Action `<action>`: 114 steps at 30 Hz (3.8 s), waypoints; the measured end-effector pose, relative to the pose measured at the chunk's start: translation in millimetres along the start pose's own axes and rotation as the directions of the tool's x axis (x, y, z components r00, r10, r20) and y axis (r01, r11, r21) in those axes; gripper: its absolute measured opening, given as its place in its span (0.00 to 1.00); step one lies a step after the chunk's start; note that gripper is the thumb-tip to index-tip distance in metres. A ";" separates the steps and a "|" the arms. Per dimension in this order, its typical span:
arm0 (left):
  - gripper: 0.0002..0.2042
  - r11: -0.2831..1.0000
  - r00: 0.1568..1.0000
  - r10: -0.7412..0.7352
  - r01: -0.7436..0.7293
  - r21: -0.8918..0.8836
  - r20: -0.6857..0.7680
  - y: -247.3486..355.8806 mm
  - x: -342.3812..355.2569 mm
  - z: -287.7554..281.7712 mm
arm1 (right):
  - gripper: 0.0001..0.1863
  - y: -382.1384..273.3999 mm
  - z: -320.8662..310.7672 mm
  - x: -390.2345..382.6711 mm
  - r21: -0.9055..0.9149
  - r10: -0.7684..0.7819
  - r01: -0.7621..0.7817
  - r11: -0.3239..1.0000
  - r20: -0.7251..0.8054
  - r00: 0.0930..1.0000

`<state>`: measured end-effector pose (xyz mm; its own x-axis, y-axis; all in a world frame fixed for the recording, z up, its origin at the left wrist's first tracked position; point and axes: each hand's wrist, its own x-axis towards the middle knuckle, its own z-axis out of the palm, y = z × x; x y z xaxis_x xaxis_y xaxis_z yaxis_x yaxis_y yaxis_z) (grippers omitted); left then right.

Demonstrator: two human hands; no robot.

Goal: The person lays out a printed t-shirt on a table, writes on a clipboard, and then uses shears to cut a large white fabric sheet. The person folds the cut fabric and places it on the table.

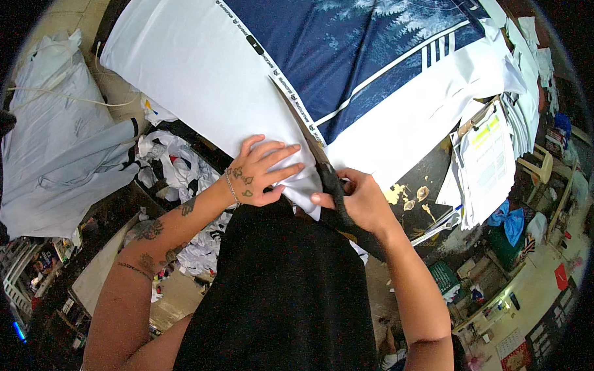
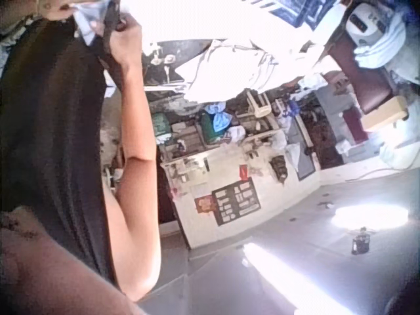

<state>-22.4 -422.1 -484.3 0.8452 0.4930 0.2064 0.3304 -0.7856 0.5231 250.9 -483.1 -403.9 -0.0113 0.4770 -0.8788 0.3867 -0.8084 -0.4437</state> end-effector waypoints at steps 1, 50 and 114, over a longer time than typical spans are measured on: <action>0.25 0.999 1.000 -0.005 0.005 -0.039 0.005 -2.4 -0.2 0.9 | 0.35 -6.6 0.4 2.3 0.046 -0.105 0.105 0.993 -0.005 0.994; 0.05 0.846 0.976 0.188 -0.216 -0.487 -0.106 -28.5 -11.1 34.3 | 0.41 -310.5 10.3 167.2 0.042 -0.279 0.277 0.960 0.033 0.960; 0.20 0.964 0.310 -0.248 0.168 0.204 0.918 -29.5 78.4 -73.1 | 0.19 283.1 -66.3 -20.3 0.114 0.209 0.378 0.919 -0.952 -0.221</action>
<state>3.4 -333.0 -423.1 0.5655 0.0048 -0.8247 0.5465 -0.7512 0.3703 421.8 -698.8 -500.0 0.9617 0.0536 0.2687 0.2458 -0.6021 -0.7596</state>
